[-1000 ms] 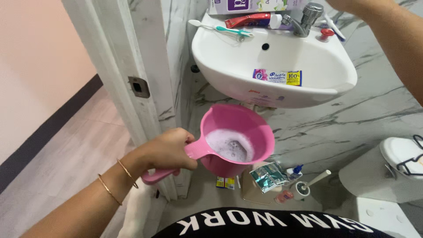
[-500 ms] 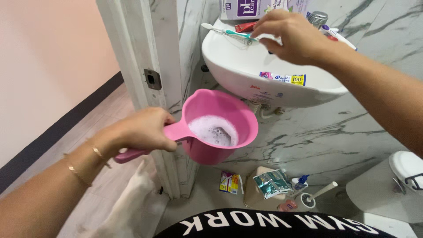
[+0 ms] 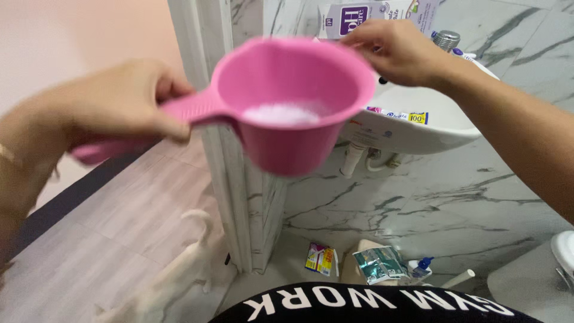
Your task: The person cleans a blue circular object and a pink plastic scoop in a bathroom sink. They use a toothbrush to scrub the blue object under running water, then rinse it. The person also rinses the pink scoop and fills it with water from the tap.
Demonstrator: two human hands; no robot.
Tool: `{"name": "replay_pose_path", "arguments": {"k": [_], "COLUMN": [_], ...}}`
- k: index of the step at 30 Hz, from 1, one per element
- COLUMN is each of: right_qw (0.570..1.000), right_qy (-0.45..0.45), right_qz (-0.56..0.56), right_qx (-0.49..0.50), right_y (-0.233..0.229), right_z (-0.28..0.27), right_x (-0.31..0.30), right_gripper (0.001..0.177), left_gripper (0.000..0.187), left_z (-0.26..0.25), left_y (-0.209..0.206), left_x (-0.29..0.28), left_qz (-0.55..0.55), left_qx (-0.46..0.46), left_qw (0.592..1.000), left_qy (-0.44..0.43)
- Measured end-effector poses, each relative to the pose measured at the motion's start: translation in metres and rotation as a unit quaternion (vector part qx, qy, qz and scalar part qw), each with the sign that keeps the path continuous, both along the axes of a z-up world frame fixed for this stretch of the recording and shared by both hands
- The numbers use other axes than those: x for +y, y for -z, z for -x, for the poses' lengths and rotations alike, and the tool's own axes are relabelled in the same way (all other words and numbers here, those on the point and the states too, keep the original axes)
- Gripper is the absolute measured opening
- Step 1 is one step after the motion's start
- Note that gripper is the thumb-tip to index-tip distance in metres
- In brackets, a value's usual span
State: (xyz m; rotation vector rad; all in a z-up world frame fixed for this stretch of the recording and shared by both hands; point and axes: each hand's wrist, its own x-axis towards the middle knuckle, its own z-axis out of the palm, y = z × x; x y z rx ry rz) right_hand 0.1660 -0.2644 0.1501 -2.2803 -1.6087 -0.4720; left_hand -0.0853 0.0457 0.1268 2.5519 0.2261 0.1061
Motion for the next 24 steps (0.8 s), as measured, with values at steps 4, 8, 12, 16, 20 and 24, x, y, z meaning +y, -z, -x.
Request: {"name": "replay_pose_path", "arguments": {"k": [4, 8, 12, 16, 20, 24], "right_qw": [0.971, 0.937, 0.924, 0.936, 0.898, 0.851], "right_qy": [-0.070, 0.047, 0.081, 0.209, 0.322, 0.407], "right_qz": [-0.092, -0.159, -0.170, -0.049, 0.300, 0.263], "right_qx": [0.209, 0.307, 0.334, 0.280, 0.030, 0.199], "right_y": [-0.010, -0.018, -0.016, 0.014, 0.074, 0.102], "right_z": [0.003, -0.008, -0.054, -0.132, -0.194, -0.208], "right_x": [0.003, -0.006, -0.031, -0.066, -0.096, -0.115], "right_gripper": [0.032, 0.033, 0.031, 0.037, 0.049, 0.064], "left_gripper": [0.047, 0.043, 0.032, 0.027, 0.025, 0.022], "left_z": [-0.027, -0.071, -0.114, -0.148, -0.169, -0.189], "left_y": [-0.026, -0.039, -0.044, -0.048, -0.044, -0.030], "left_x": [-0.005, -0.020, -0.030, -0.034, -0.040, -0.053], "left_qz": [-0.007, -0.006, -0.004, 0.021, -0.017, -0.058], "left_qx": [-0.070, -0.095, -0.127, -0.132, -0.146, -0.106], "left_qw": [0.997, 0.994, 0.989, 0.986, 0.977, 0.983], "left_qy": [0.029, 0.060, 0.077, 0.104, 0.153, 0.136]}}
